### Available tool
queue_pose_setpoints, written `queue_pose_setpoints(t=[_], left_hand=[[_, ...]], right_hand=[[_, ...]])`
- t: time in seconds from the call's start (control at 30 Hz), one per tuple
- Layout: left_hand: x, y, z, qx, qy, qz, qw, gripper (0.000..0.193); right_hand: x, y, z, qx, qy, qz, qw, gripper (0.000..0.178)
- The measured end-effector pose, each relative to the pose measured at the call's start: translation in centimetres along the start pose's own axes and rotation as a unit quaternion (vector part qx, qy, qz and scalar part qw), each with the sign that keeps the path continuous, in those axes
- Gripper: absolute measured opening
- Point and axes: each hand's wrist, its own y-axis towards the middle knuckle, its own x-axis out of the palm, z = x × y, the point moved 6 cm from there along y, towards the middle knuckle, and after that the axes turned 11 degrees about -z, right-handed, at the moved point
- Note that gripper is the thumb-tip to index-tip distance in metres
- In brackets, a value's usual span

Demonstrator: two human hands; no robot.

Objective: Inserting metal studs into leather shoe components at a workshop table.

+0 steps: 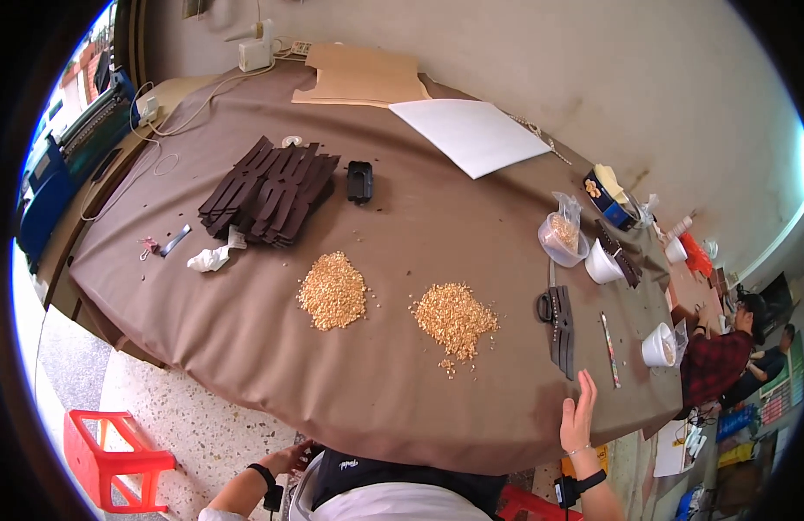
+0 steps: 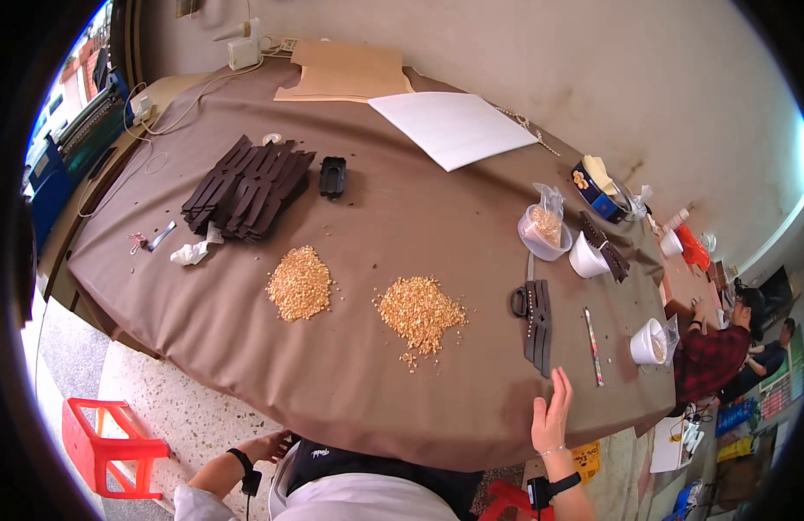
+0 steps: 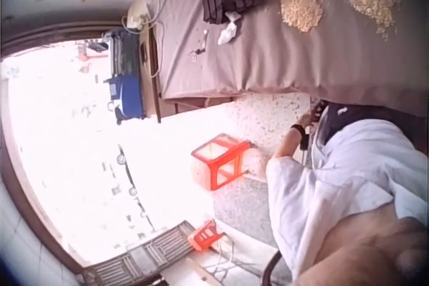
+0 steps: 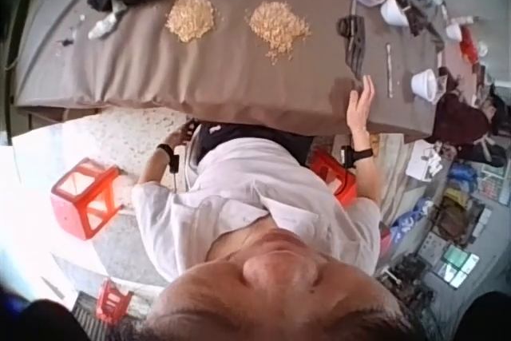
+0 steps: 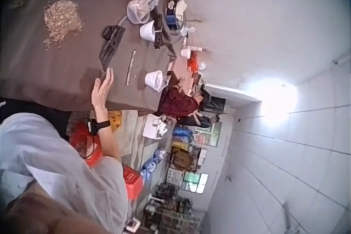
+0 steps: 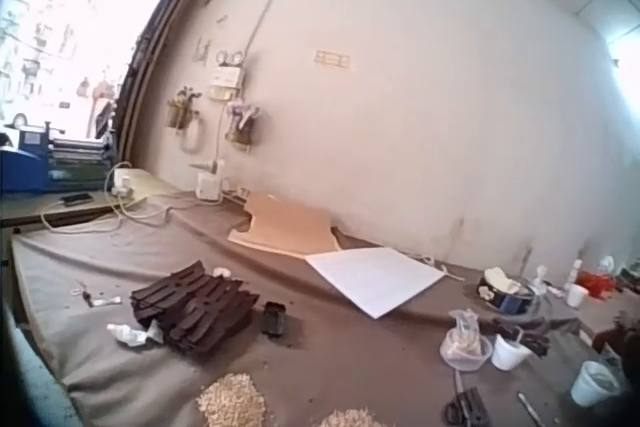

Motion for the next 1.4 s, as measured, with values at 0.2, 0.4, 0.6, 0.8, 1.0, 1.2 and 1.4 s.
queue_pose_setpoints(t=[0.2, 0.4, 0.6, 0.8, 1.0, 1.2, 1.4], left_hand=[[-3.4, 9.4, -7.4, 0.122, -0.255, -0.184, 0.941, 0.035], [-3.0, -6.2, 8.0, 0.029, -0.253, -0.189, 0.948, 0.035], [-7.8, -7.2, -6.2, 0.006, -0.282, -0.168, 0.945, 0.035], [-7.4, -4.7, -15.3, 0.053, -0.304, -0.21, 0.928, 0.036], [-3.7, 1.8, -7.5, 0.143, -0.273, -0.303, 0.902, 0.036], [-6.6, 2.7, -2.2, 0.171, -0.224, -0.339, 0.898, 0.037], [-8.8, 2.0, 4.3, 0.187, -0.198, -0.351, 0.896, 0.037]], right_hand=[[-0.6, 0.4, 1.1, 0.039, 0.033, 0.008, 0.999, 0.048], [1.7, 1.2, 1.5, 0.063, -0.019, -0.065, 0.996, 0.056], [0.4, 0.4, 2.6, 0.07, -0.021, -0.114, 0.991, 0.057], [0.0, 0.0, 0.7, 0.106, -0.115, 0.019, 0.988, 0.048], [1.8, -14.9, 3.4, 0.108, -0.107, 0.082, 0.985, 0.042], [12.6, -19.6, 5.7, 0.217, 0.069, -0.261, 0.938, 0.034], [21.6, -17.9, 13.0, 0.243, 0.073, -0.292, 0.922, 0.037]])
